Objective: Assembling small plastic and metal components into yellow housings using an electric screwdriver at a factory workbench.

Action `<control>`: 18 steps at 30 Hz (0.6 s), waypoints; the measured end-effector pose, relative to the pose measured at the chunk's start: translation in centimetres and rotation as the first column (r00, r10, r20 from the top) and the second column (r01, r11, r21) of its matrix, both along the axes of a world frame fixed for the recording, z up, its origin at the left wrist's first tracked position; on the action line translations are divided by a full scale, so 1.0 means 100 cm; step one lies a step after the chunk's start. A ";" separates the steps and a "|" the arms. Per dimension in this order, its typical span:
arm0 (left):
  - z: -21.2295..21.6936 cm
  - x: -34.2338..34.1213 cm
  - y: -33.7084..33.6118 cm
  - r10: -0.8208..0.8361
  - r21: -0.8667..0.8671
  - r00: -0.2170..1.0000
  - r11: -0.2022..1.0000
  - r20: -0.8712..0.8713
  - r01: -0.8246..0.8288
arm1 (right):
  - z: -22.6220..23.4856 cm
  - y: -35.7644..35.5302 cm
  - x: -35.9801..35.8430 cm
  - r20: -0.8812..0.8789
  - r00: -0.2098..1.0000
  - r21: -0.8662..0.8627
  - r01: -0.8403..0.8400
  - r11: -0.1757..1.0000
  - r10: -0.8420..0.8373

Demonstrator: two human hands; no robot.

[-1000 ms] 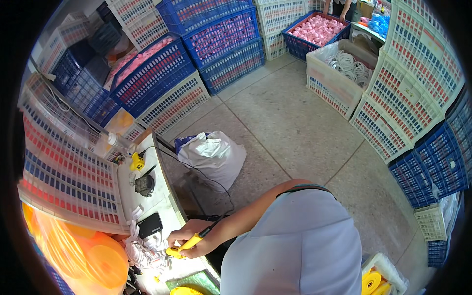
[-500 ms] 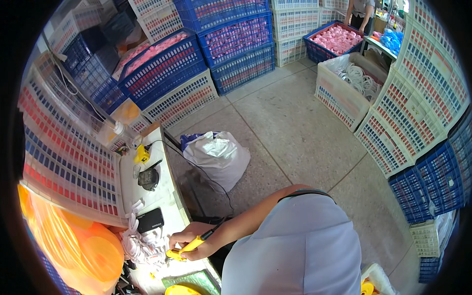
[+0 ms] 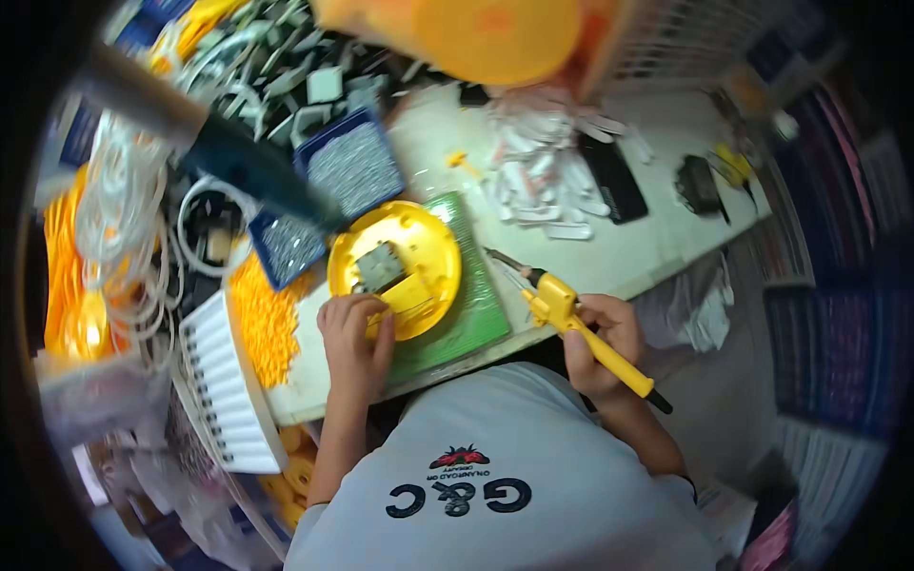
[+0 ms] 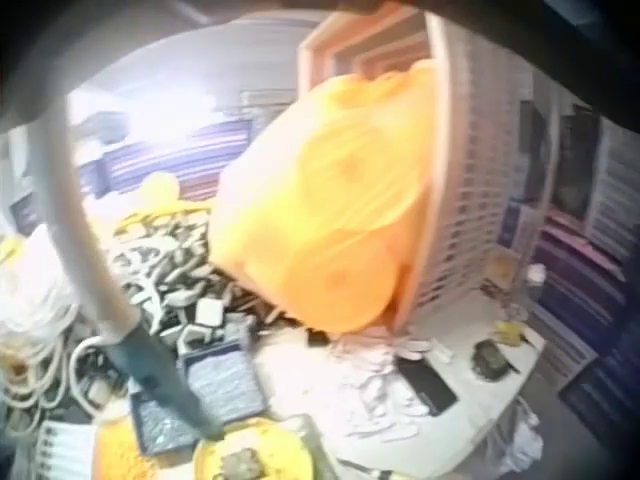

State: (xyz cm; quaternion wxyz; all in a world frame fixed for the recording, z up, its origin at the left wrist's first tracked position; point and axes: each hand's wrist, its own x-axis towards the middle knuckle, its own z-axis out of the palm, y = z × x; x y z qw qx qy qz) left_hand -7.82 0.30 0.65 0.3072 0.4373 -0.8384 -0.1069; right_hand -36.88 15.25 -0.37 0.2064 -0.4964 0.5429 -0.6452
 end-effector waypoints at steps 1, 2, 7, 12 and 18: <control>-0.001 0.006 0.000 0.030 0.006 0.998 1.000 -0.052 -0.030 | -0.002 -0.008 -0.001 -0.002 1.000 0.020 -0.021 1.000 0.021; -0.002 0.014 -0.001 0.076 0.017 0.996 0.997 -0.050 -0.076 | -0.003 -0.015 0.000 -0.007 0.999 0.037 -0.031 0.999 0.031; 0.000 0.041 -0.016 0.261 0.000 0.963 0.965 -0.063 -0.262 | 0.006 -0.042 0.010 0.017 0.990 0.052 -0.139 0.989 0.138; 0.013 0.024 -0.057 0.271 -0.093 0.950 0.961 0.158 -0.259 | 0.006 -0.061 0.019 0.086 0.983 -0.005 -0.164 0.986 0.164; 0.010 0.011 -0.082 0.223 -0.097 0.936 0.974 0.272 -0.204 | 0.012 -0.071 0.011 -0.016 0.961 0.161 -0.268 0.950 0.274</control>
